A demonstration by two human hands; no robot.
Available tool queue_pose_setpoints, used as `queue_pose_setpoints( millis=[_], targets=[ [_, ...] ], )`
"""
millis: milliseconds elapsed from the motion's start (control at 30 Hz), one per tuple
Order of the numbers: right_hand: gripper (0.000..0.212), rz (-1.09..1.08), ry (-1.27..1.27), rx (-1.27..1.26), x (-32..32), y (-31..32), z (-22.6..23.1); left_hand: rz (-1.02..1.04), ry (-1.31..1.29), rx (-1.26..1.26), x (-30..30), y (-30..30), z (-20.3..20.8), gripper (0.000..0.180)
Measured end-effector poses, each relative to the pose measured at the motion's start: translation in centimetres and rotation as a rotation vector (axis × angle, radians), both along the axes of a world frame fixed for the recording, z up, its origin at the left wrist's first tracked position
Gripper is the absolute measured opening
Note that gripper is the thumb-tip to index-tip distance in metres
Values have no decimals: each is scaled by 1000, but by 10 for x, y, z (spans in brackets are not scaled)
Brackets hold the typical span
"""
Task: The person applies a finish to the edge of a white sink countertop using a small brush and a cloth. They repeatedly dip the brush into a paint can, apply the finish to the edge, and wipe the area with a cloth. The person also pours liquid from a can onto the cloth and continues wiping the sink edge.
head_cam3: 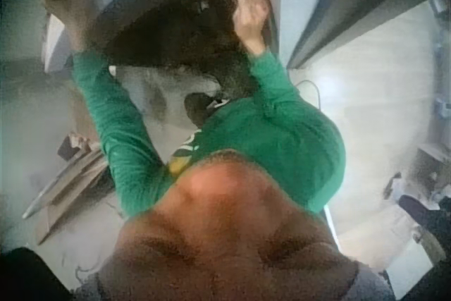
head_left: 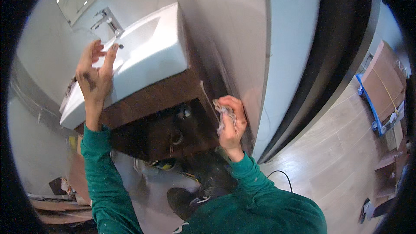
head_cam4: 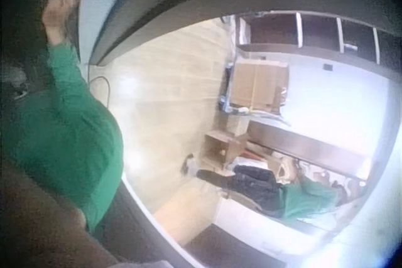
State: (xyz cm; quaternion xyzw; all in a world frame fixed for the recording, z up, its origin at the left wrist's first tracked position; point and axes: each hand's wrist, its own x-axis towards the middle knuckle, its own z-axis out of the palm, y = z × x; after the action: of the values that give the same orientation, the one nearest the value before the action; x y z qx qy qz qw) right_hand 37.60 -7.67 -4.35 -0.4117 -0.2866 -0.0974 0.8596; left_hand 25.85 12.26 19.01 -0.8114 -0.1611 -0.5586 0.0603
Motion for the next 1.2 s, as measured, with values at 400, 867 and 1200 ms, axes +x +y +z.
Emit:
queue_pose_setpoints(
  millis=[400, 867, 1200],
  targets=[
    [25, 359, 423, -253, -28, -31, -89, -94, 28, -146, -7, 38, 1, 68],
    [98, 379, 364, -1008, -42, -28, -154, 56, 250, 81, -37, 112, 26, 57],
    [98, 357, 289, -915, -24, -6, -130, 51, 225, -57, -36, 103, 22, 66]
  ],
)
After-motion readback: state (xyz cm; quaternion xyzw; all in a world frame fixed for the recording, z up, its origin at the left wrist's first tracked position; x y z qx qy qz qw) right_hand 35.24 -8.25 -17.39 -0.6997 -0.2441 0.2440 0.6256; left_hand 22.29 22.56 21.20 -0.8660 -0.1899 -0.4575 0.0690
